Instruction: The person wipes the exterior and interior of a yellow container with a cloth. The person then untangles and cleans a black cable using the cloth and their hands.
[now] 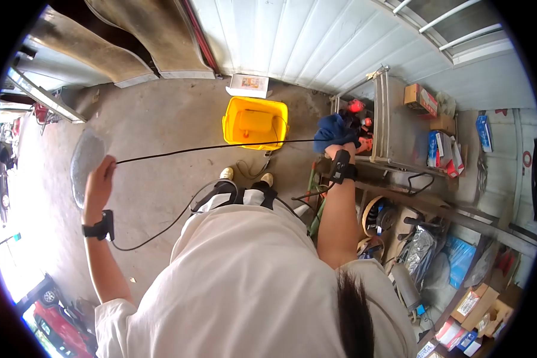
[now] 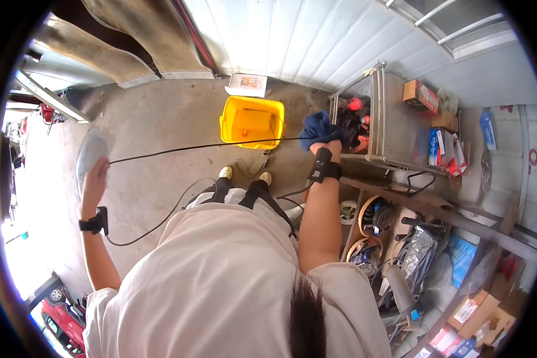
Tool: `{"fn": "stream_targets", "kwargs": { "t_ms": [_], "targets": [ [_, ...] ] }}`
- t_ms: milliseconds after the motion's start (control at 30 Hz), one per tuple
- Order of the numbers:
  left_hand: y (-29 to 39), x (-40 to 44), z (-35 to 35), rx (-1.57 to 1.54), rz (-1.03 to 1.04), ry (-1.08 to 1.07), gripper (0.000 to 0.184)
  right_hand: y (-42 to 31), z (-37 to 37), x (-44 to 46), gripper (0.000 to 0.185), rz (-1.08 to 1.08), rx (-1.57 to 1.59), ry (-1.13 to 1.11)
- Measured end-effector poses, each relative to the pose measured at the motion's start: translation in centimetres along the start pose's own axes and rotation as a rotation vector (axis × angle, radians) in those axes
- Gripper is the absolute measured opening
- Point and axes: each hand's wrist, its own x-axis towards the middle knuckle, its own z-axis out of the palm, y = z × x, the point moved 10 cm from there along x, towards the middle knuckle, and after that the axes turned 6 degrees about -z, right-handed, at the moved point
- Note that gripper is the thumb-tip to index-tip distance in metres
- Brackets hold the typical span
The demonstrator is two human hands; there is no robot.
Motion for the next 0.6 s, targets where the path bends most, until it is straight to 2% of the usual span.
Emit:
{"fn": "stream_targets", "kwargs": {
  "t_ms": [67,100,167,200,233,267,333,400,433,500,533,600],
  "targets": [
    [-4.2,-1.2,-1.5,0.004,-0.112,0.072,0.012,-0.5,-1.5,1.3,0.018,0.006,0.018,0.048],
    [-6.9,-1.6,-0.9,-0.024,-0.174,0.038,0.013,-0.5,-2.6,2.4,0.019,0.013,0.027,0.070],
    [-11.4,-2.8,1.1,-0.078,-0.300,-0.025,0.015,-3.0,-6.8,5.1,0.018,-0.269,-0.127,0.182],
    [-11.5,-3.0,2.3,-0.481,-0.382,-0.048,0.014,-4.1,-7.9,5.6,0.017,-0.412,-0.204,0.236],
    [-10.2,-2.9,4.1,-0.887,-0.453,-0.067,0.013,-1.0,-4.8,3.2,0.015,-0.230,-0.188,0.348],
    [-8.2,-2.9,6.0,-1.297,-0.514,-0.082,0.013,0.1,-4.1,3.0,0.015,-0.193,-0.185,0.329],
    [-0.4,-1.7,7.2,-1.843,-0.405,-0.023,0.008,1.8,-3.3,3.0,0.014,-0.127,-0.172,0.288],
    [5.4,0.6,8.0,-2.094,-0.301,0.040,0.008,6.6,2.0,2.3,0.008,0.203,-0.043,-0.243],
    [5.6,2.0,9.1,-1.622,-0.127,0.096,0.011,8.7,4.5,0.6,0.010,0.366,0.019,-0.504],
    [11.0,3.9,12.3,-1.268,0.005,-0.056,0.016,11.6,6.3,-0.3,0.010,0.402,0.067,-0.385],
    [15.9,4.2,13.8,-1.381,-0.020,-0.261,0.018,13.2,8.0,-1.2,0.012,0.419,0.092,-0.325],
    [19.3,4.4,16.2,-0.866,0.015,-0.341,0.021,13.7,9.3,-3.0,0.006,0.150,-0.006,0.024]
  ]
}}
